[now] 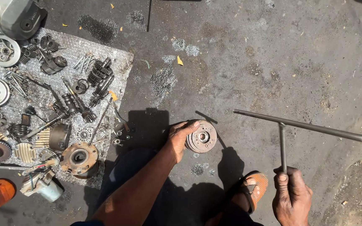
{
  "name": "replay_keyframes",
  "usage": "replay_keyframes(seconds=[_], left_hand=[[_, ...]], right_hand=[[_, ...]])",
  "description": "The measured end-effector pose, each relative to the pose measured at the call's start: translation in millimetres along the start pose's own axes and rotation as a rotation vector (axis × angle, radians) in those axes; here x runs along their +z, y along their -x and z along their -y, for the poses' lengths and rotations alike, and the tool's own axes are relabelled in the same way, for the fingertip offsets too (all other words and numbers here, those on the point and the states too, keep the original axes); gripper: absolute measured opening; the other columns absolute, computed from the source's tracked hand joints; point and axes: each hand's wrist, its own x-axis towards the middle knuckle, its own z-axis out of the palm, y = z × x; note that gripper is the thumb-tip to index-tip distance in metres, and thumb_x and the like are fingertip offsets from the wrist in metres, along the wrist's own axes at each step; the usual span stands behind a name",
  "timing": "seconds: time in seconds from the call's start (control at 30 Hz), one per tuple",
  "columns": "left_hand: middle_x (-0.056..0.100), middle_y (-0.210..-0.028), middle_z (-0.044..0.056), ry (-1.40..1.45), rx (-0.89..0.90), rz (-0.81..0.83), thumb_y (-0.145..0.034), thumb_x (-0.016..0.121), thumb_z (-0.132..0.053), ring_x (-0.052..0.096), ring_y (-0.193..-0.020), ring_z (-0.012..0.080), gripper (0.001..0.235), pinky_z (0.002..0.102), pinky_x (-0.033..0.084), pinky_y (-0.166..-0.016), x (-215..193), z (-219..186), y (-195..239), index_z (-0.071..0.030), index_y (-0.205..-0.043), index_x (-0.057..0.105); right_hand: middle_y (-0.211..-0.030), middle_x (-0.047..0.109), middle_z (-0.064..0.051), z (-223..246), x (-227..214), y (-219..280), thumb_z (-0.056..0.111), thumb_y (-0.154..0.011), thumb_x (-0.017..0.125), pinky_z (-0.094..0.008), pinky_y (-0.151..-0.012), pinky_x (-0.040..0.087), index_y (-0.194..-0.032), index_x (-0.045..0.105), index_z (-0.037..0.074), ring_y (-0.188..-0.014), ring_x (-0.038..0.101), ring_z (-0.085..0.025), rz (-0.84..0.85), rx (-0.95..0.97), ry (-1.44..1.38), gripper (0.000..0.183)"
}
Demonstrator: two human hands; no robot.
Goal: The person sits on the ground in a repair yard handling a motorcycle clutch/flywheel assembly. They turn and reposition the round metal part, use a T-handle tool on it, and wipe it with a rag.
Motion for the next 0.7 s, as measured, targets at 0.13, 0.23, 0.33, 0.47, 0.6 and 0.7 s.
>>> replay_keyframes(seconds=[0.13,0.23,0.33,0.47,0.6,0.7], left_hand=[[0.078,-0.103,0.007,0.068,0.003,0.027,-0.087,0.075,-0.029,0.075,-0.09,0.0183,0.037,0.04,0.062,-0.082,2,1,-2,-0.004,-0.114,0.074],[0.078,-0.104,0.005,0.052,0.008,-0.013,-0.087,0.077,-0.029,0.074,-0.093,0.0162,0.036,0.038,0.06,-0.083,-2,0,-10,-0.006,-0.115,0.074],[0.077,-0.105,0.006,0.055,0.086,0.073,-0.089,0.078,-0.028,0.072,-0.094,0.0148,0.037,0.035,0.058,-0.085,-3,12,-8,-0.004,-0.116,0.075],[0.078,-0.103,0.005,0.062,0.026,0.037,-0.088,0.077,-0.029,0.074,-0.093,0.0158,0.036,0.035,0.061,-0.084,3,2,-3,-0.005,-0.114,0.073],[0.078,-0.102,0.005,0.061,0.036,0.03,-0.087,0.077,-0.029,0.074,-0.089,0.0165,0.036,0.036,0.061,-0.079,0,-2,-4,-0.005,-0.114,0.075],[0.079,-0.102,0.005,0.047,0.012,0.03,-0.087,0.077,-0.029,0.074,-0.09,0.0155,0.035,0.035,0.061,-0.08,1,3,1,-0.006,-0.114,0.076]], right_hand=[[-0.066,0.061,-0.01,-33,13,2,0.022,-0.108,0.061,-0.03,-0.062,0.046,-0.108,0.065,0.005,-0.06,0.056,-0.012,-0.104,-0.115,-0.117,0.017],[-0.061,0.064,-0.009,-27,22,-14,0.02,-0.098,0.065,-0.031,-0.055,0.046,-0.105,0.068,0.004,-0.052,0.059,-0.014,0.044,-0.033,0.155,0.017],[-0.06,0.061,-0.01,11,-5,-7,0.02,-0.104,0.063,-0.031,-0.054,0.043,-0.109,0.069,0.005,-0.052,0.055,-0.014,-0.028,0.014,0.087,0.017],[-0.065,0.059,-0.008,-7,1,-3,0.02,-0.112,0.058,-0.029,-0.057,0.042,-0.112,0.065,0.005,-0.059,0.052,-0.012,-0.178,-0.152,-0.108,0.016],[-0.064,0.062,-0.008,-6,7,-12,0.019,-0.101,0.065,-0.028,-0.055,0.043,-0.104,0.069,0.004,-0.062,0.05,-0.01,-0.005,-0.125,0.105,0.016],[-0.063,0.061,-0.009,7,-9,-2,0.018,-0.105,0.063,-0.029,-0.055,0.041,-0.107,0.069,0.004,-0.059,0.05,-0.012,-0.042,-0.024,-0.012,0.015]])
